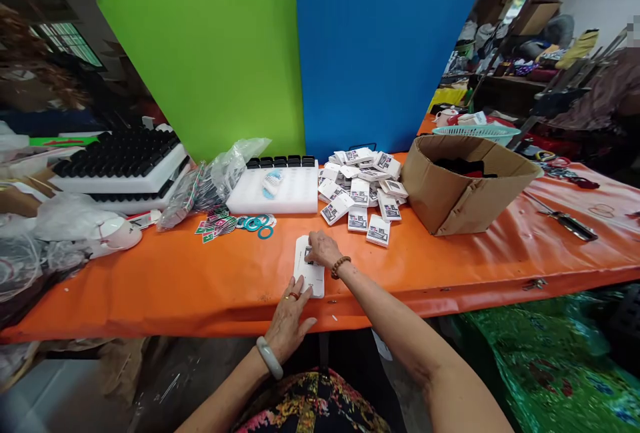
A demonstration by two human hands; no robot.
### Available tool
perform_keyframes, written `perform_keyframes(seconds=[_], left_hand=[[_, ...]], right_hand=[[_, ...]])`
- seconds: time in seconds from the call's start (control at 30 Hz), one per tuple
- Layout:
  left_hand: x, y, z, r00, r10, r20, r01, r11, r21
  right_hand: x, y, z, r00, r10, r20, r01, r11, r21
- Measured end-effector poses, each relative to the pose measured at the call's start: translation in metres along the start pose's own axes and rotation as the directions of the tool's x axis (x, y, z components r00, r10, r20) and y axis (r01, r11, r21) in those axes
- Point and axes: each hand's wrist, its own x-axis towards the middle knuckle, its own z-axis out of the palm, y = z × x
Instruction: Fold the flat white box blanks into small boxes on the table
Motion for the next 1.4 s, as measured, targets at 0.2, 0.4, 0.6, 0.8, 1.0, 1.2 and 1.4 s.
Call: perform_keyframes(seconds=[0.2, 0.4, 0.6, 0.8, 1.0, 1.2, 1.4], left_hand=[[0.01, 0.003, -0.019, 0.935, -0.057, -0.349, -0.023, 0.975, -0.22], [0.032, 0.012, -0.042, 0.914, -0.161, -0.373, -0.022, 0.898, -0.439], [0.027, 0.021, -0.028, 0.925, -0.113, -0.362, -0.025, 0.934, -0.357], [0.013, 0.034, -0.017, 0.975, -0.021, -0.223, 0.028, 0.999, 0.03], [0.005, 0.038, -0.025, 0.991, -0.067, -0.117, 0.052, 0.99, -0.132], [-0.002, 0.046, -0.025, 0.995, -0.048, -0.092, -0.006, 0.861, -0.508], [0.004, 0.037, -0.018, 0.963, -0.254, -0.091, 0.075, 0.574, -0.815]], right_hand=[[-0.017, -0.007, -0.025, 0.997, 0.015, -0.078, -0.006, 0.993, 0.114], [-0.062, -0.007, -0.032, 0.996, 0.003, -0.09, 0.028, 0.937, 0.349], [-0.084, 0.002, -0.008, 0.989, 0.119, 0.085, -0.14, 0.596, 0.791], [-0.101, 0.001, 0.007, 0.975, 0.101, 0.196, -0.219, 0.354, 0.909], [-0.112, -0.003, 0.014, 0.986, 0.09, 0.138, -0.16, 0.326, 0.932], [-0.125, -0.012, 0.02, 0.99, 0.137, -0.041, -0.057, 0.642, 0.765], [-0.143, -0.017, 0.013, 0.851, 0.226, -0.473, 0.007, 0.897, 0.442]])
